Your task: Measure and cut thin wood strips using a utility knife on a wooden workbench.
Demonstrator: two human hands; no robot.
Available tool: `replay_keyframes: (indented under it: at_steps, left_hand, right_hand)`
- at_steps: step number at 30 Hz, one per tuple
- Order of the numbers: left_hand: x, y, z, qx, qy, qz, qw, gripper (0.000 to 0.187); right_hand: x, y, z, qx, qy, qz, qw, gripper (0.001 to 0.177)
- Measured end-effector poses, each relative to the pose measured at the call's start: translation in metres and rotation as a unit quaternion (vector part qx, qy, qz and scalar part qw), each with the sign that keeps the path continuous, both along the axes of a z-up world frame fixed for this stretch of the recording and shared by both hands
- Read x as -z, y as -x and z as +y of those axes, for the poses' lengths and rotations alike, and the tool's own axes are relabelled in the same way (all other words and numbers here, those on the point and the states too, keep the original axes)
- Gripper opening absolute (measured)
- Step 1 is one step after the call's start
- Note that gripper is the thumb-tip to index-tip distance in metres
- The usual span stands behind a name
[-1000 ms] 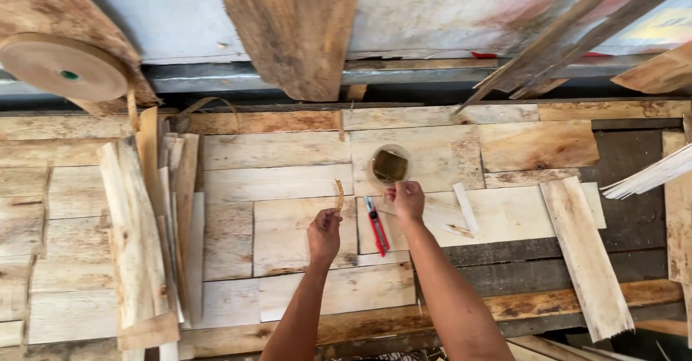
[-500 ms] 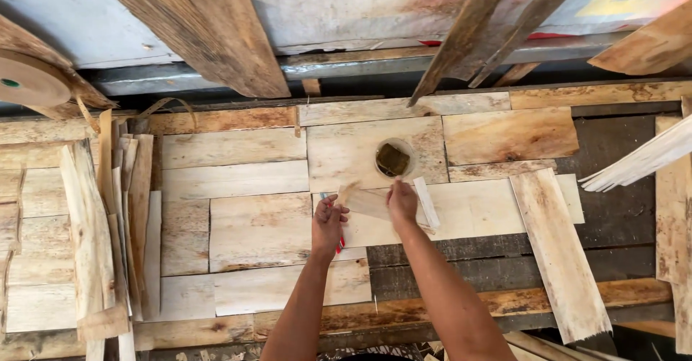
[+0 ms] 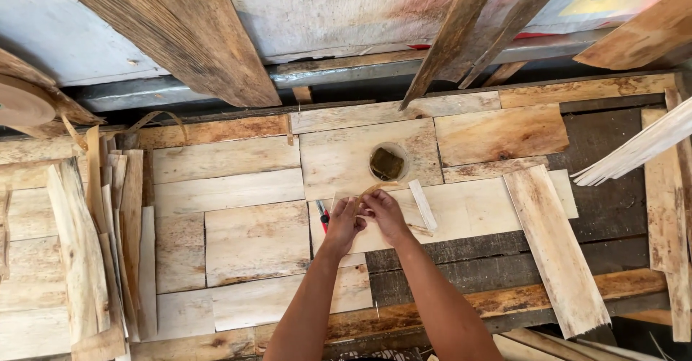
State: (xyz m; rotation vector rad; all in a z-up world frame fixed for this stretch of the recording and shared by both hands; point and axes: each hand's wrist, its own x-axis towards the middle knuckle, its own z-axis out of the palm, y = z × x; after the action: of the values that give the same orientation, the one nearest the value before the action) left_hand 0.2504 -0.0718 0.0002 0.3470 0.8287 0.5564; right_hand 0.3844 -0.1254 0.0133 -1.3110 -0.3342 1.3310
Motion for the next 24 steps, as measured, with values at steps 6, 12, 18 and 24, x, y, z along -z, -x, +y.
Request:
replay_keyframes:
  at_steps: [6,12,18,24]
  left_hand:
    - [-0.029,-0.014,0.017,0.167,-0.24,0.296,0.91,0.036]
    - [-0.048,-0.04,0.045,0.211,-0.278,0.348,0.87,0.04]
    - [-0.022,-0.076,0.058,0.228,-0.359,0.443,0.789,0.038]
    - [-0.022,-0.095,0.062,0.232,-0.343,0.501,0.76,0.041]
  right_hand:
    - [-0.015,-0.025,0.022,0.079,0.133,-0.175,0.972,0.015]
    - [0.007,-0.053,0.039,0.129,0.104,-0.231,0.959,0.02]
    - [-0.002,-0.067,0.053,0.171,0.156,-0.489,0.841,0.045]
    - [0.015,-0.075,0.055,0.161,0.235,-0.542,0.791,0.073]
